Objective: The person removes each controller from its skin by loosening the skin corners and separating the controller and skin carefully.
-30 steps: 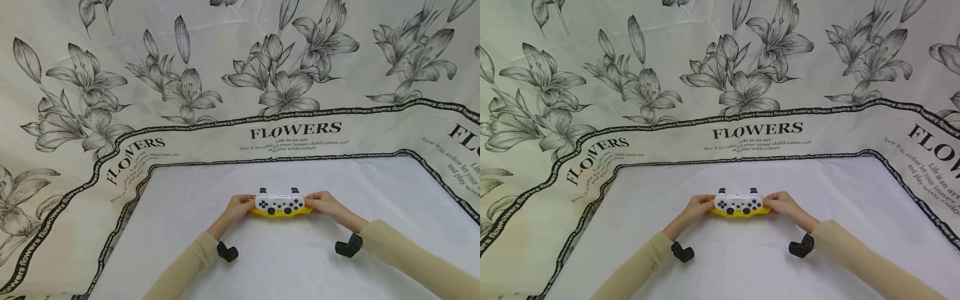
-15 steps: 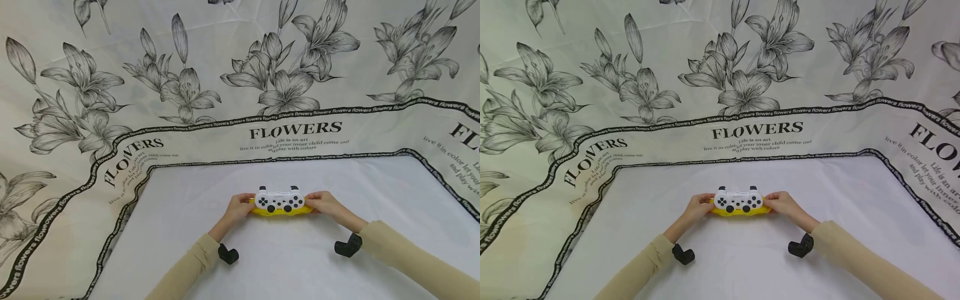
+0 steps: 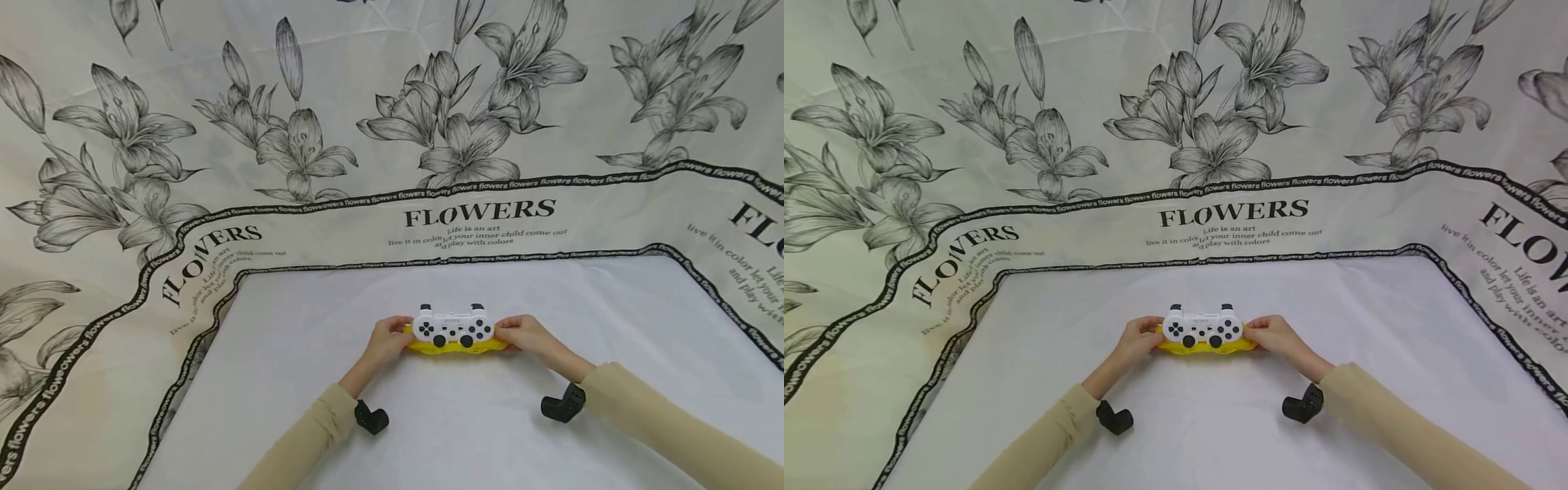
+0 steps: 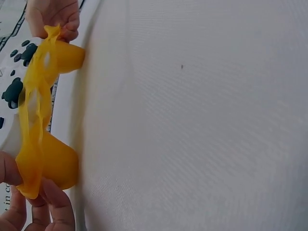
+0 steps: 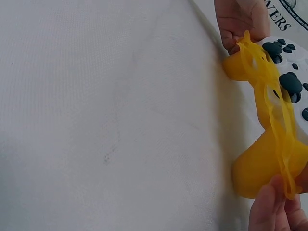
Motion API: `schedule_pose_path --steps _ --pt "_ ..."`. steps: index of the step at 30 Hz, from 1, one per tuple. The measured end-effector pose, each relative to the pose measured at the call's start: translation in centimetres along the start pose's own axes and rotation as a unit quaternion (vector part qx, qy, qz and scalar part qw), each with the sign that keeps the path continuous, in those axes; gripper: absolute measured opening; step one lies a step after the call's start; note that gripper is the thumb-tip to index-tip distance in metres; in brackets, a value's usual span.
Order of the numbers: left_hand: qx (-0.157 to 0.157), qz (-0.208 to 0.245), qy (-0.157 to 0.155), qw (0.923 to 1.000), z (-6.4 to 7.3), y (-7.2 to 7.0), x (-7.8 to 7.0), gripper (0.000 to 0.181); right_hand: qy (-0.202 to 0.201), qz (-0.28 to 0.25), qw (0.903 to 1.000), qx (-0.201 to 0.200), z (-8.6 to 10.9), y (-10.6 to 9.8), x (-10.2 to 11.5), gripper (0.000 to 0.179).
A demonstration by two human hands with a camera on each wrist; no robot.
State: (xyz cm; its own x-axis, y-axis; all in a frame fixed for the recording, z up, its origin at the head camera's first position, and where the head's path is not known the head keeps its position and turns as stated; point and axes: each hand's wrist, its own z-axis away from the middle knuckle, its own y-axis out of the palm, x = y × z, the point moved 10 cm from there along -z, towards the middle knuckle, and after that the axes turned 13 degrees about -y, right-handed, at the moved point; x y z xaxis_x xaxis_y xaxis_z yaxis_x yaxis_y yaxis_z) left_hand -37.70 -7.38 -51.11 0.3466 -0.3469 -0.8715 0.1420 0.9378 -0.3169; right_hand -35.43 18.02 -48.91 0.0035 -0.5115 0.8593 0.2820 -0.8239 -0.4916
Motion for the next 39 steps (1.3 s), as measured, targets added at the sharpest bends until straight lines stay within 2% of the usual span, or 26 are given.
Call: schedule_pose_path --steps 10,20,26,34,39 --pt "-0.008 -0.004 0.007 0.9999 0.32 0.01 0.36 0.036 0.001 -0.004 1.0000 0.003 0.23 0.39 -0.29 0.037" --pt "-0.019 -0.024 0.016 0.9994 0.54 -0.21 0.22 0.032 -0.017 -0.007 0.9998 0.009 0.25 0.60 -0.13 0.036" --pt "-0.024 -0.030 0.033 0.9987 0.61 -0.23 0.03 0.031 -0.019 -0.016 0.9996 0.012 0.13 0.75 -0.37 0.034" --pt "-0.024 -0.034 0.046 0.9981 0.53 -0.18 0.33 0.031 -0.002 -0.017 0.9997 0.020 0.16 1.00 -0.82 0.033" --pt "-0.024 -0.032 0.067 0.9970 0.72 -0.13 -0.01 0.032 -0.005 -0.017 0.9997 0.017 0.27 0.92 -0.84 0.034"
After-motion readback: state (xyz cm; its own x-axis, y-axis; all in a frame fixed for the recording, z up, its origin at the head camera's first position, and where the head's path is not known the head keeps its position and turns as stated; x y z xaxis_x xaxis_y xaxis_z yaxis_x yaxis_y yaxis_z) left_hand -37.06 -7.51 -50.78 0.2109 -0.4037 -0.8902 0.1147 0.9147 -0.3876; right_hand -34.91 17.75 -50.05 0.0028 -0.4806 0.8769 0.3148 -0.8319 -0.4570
